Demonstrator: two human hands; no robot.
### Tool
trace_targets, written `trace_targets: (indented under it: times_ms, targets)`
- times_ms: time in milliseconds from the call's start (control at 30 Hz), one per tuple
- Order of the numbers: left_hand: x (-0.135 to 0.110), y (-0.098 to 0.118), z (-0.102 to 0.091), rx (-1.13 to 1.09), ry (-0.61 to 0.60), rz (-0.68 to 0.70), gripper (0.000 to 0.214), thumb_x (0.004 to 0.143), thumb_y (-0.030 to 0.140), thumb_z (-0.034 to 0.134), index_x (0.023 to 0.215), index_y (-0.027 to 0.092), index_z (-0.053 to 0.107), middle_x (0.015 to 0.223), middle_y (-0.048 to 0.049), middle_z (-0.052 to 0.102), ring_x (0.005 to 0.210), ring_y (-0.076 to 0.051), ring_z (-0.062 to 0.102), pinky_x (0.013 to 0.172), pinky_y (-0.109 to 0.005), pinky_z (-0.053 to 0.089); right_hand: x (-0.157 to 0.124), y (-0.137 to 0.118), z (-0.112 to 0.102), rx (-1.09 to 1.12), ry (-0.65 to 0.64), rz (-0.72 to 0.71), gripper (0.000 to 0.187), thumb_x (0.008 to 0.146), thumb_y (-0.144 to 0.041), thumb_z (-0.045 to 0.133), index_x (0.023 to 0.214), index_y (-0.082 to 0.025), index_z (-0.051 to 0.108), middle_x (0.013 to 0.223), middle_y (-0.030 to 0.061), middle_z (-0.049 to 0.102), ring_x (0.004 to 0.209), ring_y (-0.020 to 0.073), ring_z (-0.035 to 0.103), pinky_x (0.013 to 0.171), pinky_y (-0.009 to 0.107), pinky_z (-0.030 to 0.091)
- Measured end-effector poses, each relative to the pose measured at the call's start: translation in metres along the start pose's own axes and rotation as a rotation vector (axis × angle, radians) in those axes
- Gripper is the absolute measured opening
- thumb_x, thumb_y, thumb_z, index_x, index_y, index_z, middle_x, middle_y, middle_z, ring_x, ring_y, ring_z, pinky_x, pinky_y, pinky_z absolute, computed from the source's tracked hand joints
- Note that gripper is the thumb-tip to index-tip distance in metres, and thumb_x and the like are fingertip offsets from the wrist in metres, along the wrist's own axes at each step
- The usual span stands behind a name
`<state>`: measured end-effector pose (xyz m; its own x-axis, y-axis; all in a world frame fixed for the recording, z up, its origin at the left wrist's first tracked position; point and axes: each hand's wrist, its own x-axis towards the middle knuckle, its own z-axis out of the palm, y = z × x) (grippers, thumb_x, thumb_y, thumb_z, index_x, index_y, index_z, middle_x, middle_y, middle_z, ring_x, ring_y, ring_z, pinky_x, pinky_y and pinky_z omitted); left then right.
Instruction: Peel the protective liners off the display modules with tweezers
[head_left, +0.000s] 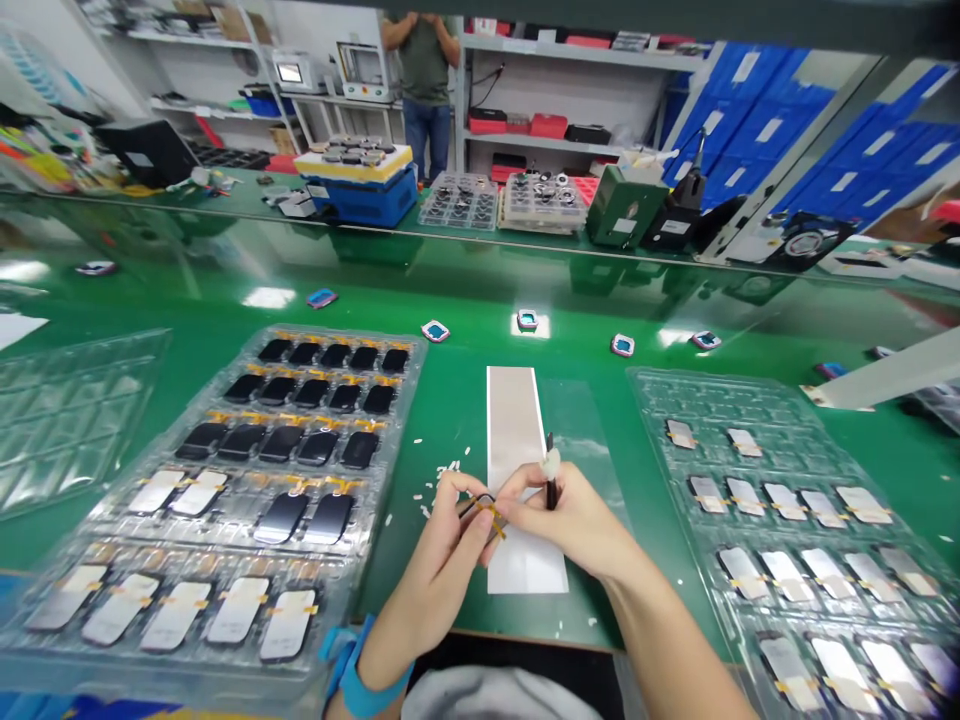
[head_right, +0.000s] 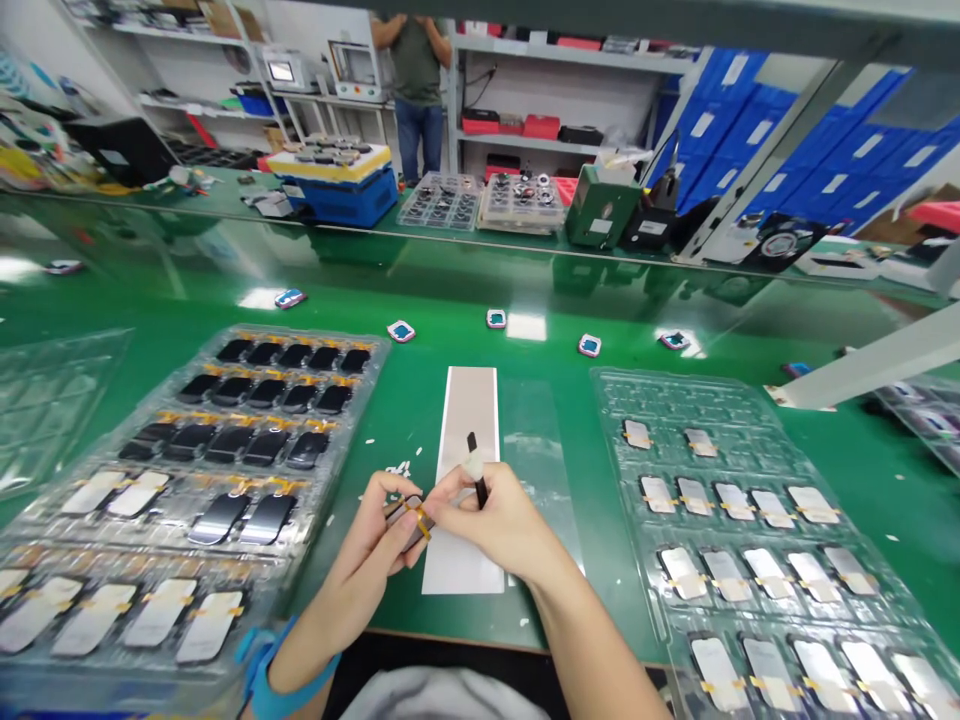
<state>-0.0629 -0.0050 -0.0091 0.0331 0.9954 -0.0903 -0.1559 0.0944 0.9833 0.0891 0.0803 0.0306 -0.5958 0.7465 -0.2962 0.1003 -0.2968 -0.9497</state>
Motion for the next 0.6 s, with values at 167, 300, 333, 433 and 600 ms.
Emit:
trace_targets:
  times_ms: [167,300,333,433,600]
  targets:
    - [0.0006,0.0026,0.0002,-0.006,-0.02,-0.012,0.019,0.106,0.045,0.042,0.106,0.026,0.039,0.072,0.0065,0.045,0.065,-0.011,0.04,0.059,-0.024,0.032,0.0007,0.0,-0.0003,-0.004,-0.006,-0.005,0.027,0.073,-0.039,0.077,0.068,-0.016,0.063,0.045,-0.0084,0.046,0.04,0.0045,0.027,0.039,0.022,0.016]
    - [0.0006,0.002,0.0004,-0.008,-0.03,0.006,0.02,0.104,0.044,0.047,0.109,0.026,0.038,0.072,0.0076,0.043,0.064,-0.011,0.039,0.058,-0.023,0.031,0.0013,0.0009,0.0003,-0.023,0.016,-0.034,0.026,0.072,-0.036,0.078,0.066,-0.016,0.062,0.042,-0.0119,0.036,0.041,0.0037,0.019,0.04,0.023,0.01]
    - [0.0008,0.0018,0.0007,-0.002,-0.029,0.012,0.02,0.105,0.044,0.047,0.109,0.026,0.038,0.072,0.0078,0.042,0.063,-0.011,0.038,0.058,-0.023,0.031,0.0014,0.0012,0.0002,-0.02,0.017,-0.036,0.026,0.072,-0.035,0.079,0.066,-0.016,0.062,0.043,-0.0118,0.036,0.041,0.0039,0.019,0.04,0.023,0.011]
    - [0.0015,0.0013,0.0016,0.015,-0.027,0.021,0.019,0.106,0.043,0.045,0.108,0.026,0.038,0.072,0.0078,0.042,0.064,-0.01,0.039,0.058,-0.023,0.031,0.0011,0.0024,-0.0002,-0.015,0.012,-0.028,0.025,0.073,-0.035,0.078,0.067,-0.017,0.062,0.043,-0.0115,0.037,0.041,0.0044,0.02,0.04,0.024,0.012]
    - [0.0021,-0.0006,0.0008,0.035,-0.027,0.035,0.02,0.105,0.044,0.045,0.108,0.026,0.037,0.072,0.0075,0.043,0.063,-0.011,0.039,0.058,-0.023,0.033,0.0006,0.0022,0.0003,-0.023,0.008,-0.03,0.025,0.075,-0.036,0.074,0.067,-0.017,0.061,0.043,-0.0109,0.039,0.041,0.0046,0.021,0.04,0.024,0.012]
